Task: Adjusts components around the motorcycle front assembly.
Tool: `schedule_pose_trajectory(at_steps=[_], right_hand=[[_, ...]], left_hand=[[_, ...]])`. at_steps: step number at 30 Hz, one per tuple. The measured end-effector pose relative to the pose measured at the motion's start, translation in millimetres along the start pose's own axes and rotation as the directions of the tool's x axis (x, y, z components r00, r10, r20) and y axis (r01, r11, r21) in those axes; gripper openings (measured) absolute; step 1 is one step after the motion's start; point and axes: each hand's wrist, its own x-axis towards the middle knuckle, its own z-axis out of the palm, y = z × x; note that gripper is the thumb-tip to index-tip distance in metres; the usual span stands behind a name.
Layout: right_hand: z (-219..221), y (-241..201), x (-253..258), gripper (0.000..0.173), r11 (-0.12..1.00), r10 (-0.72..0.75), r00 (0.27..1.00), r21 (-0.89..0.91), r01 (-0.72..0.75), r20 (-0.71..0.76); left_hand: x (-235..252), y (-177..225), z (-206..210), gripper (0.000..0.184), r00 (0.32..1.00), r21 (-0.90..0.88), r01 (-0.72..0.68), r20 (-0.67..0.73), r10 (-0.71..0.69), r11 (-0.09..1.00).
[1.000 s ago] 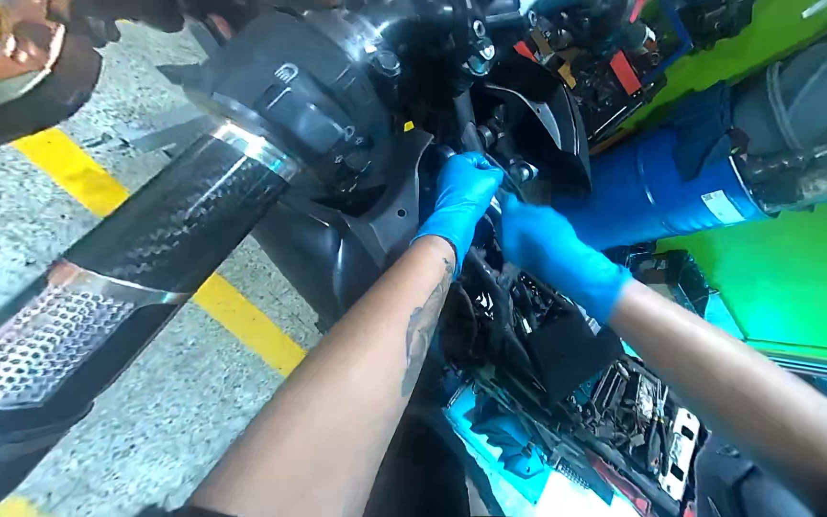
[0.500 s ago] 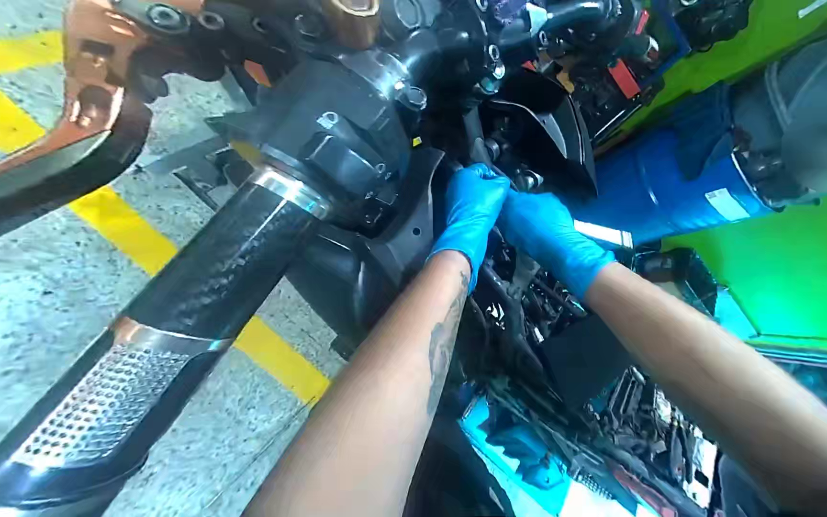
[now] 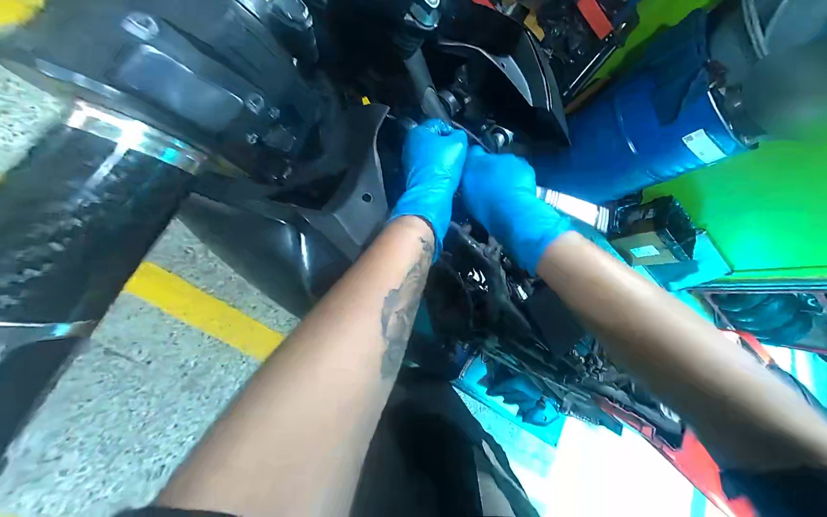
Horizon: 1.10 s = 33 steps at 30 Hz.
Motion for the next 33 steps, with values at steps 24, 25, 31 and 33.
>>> schedule_pose_trajectory(at_steps=[24, 25, 31, 33], right_hand=[[4, 18, -7, 0.045, 0.985, -0.175, 0.981, 0.007, 0.175, 0.089], [6, 26, 6, 0.041, 0.978, -0.190, 0.982, -0.084, 0.190, 0.007], [3, 7, -15, 0.044, 0.995, -0.084, 0.994, -0.041, 0.087, 0.072], [5, 13, -12, 0.041, 0.985, -0.150, 0.987, -0.076, 0.155, 0.061]], left_hand=[[9, -4, 2, 0.020, 1.000, 0.100, 0.018, 0.007, -0.019, 0.995], [10, -4, 2, 0.022, 1.000, 0.125, 0.010, 0.011, -0.012, 0.992], [6, -4, 2, 0.020, 1.000, 0.098, -0.004, 0.022, 0.002, 0.995], [9, -2, 4, 0.017, 1.000, 0.048, 0.003, 0.018, -0.004, 0.999]])
